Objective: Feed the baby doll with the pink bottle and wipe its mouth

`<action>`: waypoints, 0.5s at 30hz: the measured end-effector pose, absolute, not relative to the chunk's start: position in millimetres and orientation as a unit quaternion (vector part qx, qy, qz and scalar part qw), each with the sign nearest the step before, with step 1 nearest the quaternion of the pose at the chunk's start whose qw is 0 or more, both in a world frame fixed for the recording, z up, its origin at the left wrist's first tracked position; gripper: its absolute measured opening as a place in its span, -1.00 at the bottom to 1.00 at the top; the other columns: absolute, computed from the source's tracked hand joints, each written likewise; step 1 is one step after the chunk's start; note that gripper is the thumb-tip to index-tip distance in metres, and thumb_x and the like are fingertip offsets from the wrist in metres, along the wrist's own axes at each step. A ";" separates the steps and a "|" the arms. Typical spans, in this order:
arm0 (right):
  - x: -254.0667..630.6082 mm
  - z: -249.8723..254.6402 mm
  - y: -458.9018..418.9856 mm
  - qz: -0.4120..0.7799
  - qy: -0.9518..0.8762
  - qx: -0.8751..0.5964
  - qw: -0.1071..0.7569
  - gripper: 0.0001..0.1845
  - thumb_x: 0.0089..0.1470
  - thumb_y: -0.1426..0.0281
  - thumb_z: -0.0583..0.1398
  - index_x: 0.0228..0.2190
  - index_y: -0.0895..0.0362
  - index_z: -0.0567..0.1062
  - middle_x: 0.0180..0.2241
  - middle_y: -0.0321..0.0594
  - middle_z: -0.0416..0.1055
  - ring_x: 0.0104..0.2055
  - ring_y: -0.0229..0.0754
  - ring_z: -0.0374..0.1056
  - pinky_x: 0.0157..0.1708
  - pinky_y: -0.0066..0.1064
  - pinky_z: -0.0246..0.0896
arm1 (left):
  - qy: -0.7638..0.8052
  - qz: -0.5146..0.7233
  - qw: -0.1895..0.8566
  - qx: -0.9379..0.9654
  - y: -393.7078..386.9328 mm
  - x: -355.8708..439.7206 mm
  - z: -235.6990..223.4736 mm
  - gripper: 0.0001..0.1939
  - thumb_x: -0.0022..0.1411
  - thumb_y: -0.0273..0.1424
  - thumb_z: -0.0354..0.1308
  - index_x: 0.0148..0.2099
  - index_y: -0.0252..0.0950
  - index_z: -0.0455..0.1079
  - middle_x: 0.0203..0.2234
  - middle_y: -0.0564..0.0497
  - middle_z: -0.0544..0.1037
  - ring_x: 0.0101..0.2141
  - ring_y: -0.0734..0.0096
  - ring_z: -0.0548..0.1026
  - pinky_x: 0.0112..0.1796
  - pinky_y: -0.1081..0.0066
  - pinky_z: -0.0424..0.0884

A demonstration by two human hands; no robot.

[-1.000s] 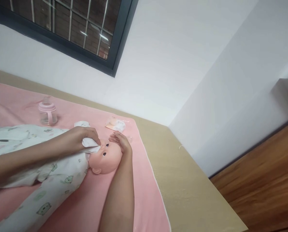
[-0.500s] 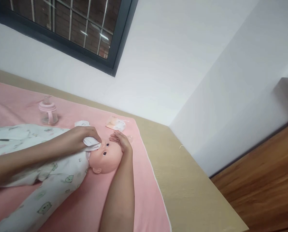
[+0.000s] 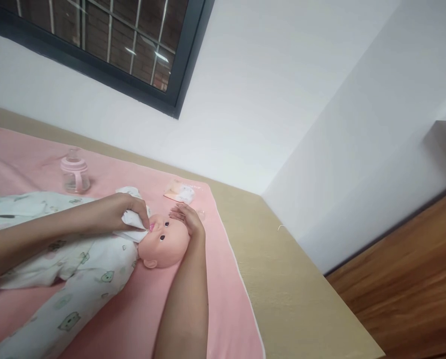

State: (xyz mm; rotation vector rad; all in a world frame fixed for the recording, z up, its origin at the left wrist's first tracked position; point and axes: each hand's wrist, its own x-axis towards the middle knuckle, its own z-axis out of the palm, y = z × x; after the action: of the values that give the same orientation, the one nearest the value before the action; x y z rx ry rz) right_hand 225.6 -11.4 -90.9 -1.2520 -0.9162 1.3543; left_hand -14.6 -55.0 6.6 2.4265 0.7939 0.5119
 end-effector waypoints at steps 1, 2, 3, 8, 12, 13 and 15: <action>225.5 -91.3 -12.2 0.564 -0.381 -0.519 0.517 -0.83 -0.08 0.32 0.26 -0.38 0.11 0.46 -0.26 -0.19 0.52 -0.13 -0.14 0.43 -0.04 -0.27 0.31 | 0.293 0.187 0.268 0.899 -55.6 -14.3 5.9 -0.81 0.00 -0.31 0.15 -0.33 -0.17 0.56 -0.32 0.06 0.59 -0.25 0.26 0.49 -0.23 0.43 0.35; 225.4 -91.4 -12.7 0.564 -0.383 -0.516 0.518 -0.82 -0.08 0.32 0.26 -0.37 0.11 0.46 -0.26 -0.19 0.52 -0.13 -0.14 0.43 -0.03 -0.27 0.30 | 0.292 0.184 0.269 0.899 -56.0 -14.1 5.3 -0.81 0.00 -0.32 0.16 -0.33 -0.18 0.55 -0.32 0.07 0.59 -0.25 0.27 0.50 -0.24 0.44 0.35; 225.2 -91.2 -12.8 0.564 -0.386 -0.515 0.518 -0.82 -0.09 0.32 0.26 -0.37 0.11 0.47 -0.26 -0.19 0.52 -0.12 -0.14 0.42 -0.03 -0.27 0.30 | 0.290 0.180 0.269 0.901 -56.4 -14.0 5.0 -0.82 0.00 -0.32 0.16 -0.33 -0.18 0.55 -0.33 0.07 0.59 -0.26 0.27 0.50 -0.24 0.44 0.35; 224.1 -88.0 -11.1 0.562 -0.388 -0.522 0.512 -0.82 -0.10 0.34 0.27 -0.39 0.13 0.46 -0.26 -0.17 0.51 -0.12 -0.13 0.43 -0.01 -0.24 0.28 | 0.294 0.187 0.245 0.905 -56.8 -14.5 7.0 -0.81 -0.01 -0.37 0.14 -0.33 -0.17 0.56 -0.33 0.07 0.58 -0.26 0.29 0.50 -0.26 0.46 0.34; 222.6 -83.9 -12.9 0.562 -0.383 -0.533 0.503 -0.81 -0.10 0.31 0.28 -0.40 0.14 0.45 -0.25 -0.16 0.50 -0.13 -0.13 0.43 -0.02 -0.25 0.29 | 0.299 0.197 0.225 0.906 -54.6 -13.8 7.3 -0.81 -0.02 -0.34 0.15 -0.34 -0.17 0.56 -0.36 0.07 0.58 -0.28 0.28 0.49 -0.26 0.45 0.32; 222.2 -82.7 -13.9 0.561 -0.384 -0.533 0.503 -0.81 -0.10 0.32 0.28 -0.40 0.14 0.45 -0.24 -0.16 0.50 -0.12 -0.13 0.43 -0.02 -0.26 0.29 | 0.301 0.198 0.223 0.906 -53.8 -13.4 6.9 -0.81 -0.02 -0.34 0.14 -0.35 -0.17 0.56 -0.36 0.07 0.58 -0.28 0.28 0.48 -0.26 0.45 0.31; 221.5 -80.7 -15.8 0.561 -0.384 -0.532 0.505 -0.81 -0.10 0.32 0.28 -0.39 0.13 0.45 -0.23 -0.16 0.50 -0.11 -0.12 0.42 -0.02 -0.26 0.29 | 0.303 0.201 0.217 0.906 -52.3 -12.8 5.8 -0.81 -0.01 -0.33 0.13 -0.35 -0.17 0.56 -0.36 0.07 0.58 -0.28 0.27 0.48 -0.26 0.44 0.31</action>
State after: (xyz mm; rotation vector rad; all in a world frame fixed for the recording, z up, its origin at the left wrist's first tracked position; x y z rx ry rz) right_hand 221.5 -15.8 -80.7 -1.2832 -0.9256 1.3548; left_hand -12.8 -52.3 5.8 2.5104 0.8383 0.5571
